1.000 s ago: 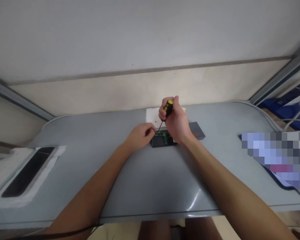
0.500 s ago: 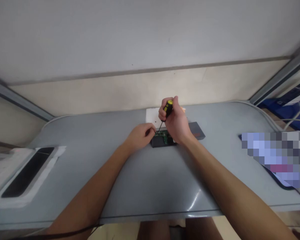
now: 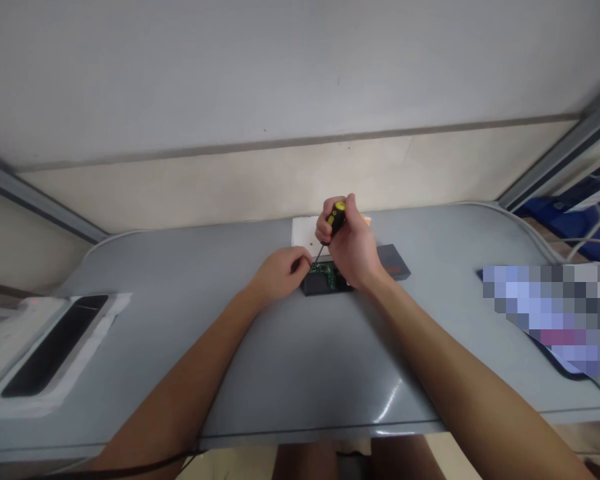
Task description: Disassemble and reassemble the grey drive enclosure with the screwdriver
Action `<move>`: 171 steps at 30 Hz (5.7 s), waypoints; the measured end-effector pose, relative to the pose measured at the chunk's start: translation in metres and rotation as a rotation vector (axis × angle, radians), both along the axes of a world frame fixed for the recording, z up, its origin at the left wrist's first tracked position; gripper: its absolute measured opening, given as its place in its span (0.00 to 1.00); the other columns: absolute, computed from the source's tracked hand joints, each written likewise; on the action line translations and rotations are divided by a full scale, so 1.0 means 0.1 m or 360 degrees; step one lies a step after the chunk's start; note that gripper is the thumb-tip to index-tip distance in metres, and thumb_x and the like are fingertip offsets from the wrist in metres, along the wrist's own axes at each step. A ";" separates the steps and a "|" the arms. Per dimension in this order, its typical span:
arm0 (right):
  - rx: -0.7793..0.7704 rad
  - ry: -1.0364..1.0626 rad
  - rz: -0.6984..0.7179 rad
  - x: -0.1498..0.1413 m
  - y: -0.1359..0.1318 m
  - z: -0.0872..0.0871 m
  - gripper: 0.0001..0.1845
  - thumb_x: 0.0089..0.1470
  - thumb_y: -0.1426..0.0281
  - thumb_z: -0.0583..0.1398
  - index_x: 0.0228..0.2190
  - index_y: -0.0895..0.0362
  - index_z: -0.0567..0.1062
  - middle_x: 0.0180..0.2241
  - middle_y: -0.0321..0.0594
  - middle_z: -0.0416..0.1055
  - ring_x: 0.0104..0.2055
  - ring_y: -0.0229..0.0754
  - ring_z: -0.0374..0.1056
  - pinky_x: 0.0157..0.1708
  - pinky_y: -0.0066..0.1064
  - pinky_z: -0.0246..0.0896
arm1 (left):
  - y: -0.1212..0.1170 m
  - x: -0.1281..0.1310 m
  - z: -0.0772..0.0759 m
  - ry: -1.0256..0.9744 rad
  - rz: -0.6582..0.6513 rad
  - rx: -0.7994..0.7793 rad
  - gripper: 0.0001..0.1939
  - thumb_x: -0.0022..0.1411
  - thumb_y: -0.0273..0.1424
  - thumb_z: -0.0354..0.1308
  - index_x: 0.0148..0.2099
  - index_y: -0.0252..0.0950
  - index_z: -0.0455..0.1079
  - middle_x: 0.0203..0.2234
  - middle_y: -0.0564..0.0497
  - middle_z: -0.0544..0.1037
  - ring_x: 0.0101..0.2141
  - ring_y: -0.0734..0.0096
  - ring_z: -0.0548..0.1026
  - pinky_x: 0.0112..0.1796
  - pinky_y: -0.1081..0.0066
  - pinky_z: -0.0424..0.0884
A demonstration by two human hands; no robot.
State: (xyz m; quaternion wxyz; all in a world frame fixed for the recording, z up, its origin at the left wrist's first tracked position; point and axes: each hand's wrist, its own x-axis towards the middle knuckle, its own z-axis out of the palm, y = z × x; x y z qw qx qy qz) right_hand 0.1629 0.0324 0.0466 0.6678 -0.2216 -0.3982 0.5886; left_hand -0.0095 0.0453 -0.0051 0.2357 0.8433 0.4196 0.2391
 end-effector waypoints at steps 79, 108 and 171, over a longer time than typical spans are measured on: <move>-0.0023 -0.0053 -0.0074 -0.04 -0.03 -0.02 0.33 0.61 0.35 0.51 0.28 0.51 0.68 0.23 0.33 0.54 0.24 0.37 0.54 0.24 0.31 0.55 | -0.01 -0.01 0.02 0.0051 0.0007 -0.0007 0.11 0.67 0.27 0.50 0.39 0.39 0.74 0.31 0.54 0.79 0.30 0.70 0.73 0.34 0.69 0.65; 0.0002 -0.0003 -0.0005 0.00 -0.02 0.01 0.29 0.63 0.41 0.56 0.27 0.52 0.69 0.22 0.32 0.54 0.24 0.36 0.52 0.25 0.30 0.53 | 0.01 -0.02 -0.01 0.0067 0.0023 -0.0009 0.11 0.68 0.28 0.49 0.40 0.38 0.74 0.33 0.53 0.81 0.33 0.69 0.75 0.36 0.69 0.67; -0.0040 0.0011 -0.0125 -0.02 -0.02 -0.02 0.30 0.62 0.38 0.54 0.28 0.52 0.68 0.22 0.32 0.55 0.23 0.36 0.53 0.23 0.31 0.53 | -0.02 0.00 0.04 0.0077 0.0017 -0.0010 0.11 0.68 0.28 0.49 0.39 0.38 0.73 0.33 0.52 0.80 0.34 0.67 0.76 0.38 0.68 0.68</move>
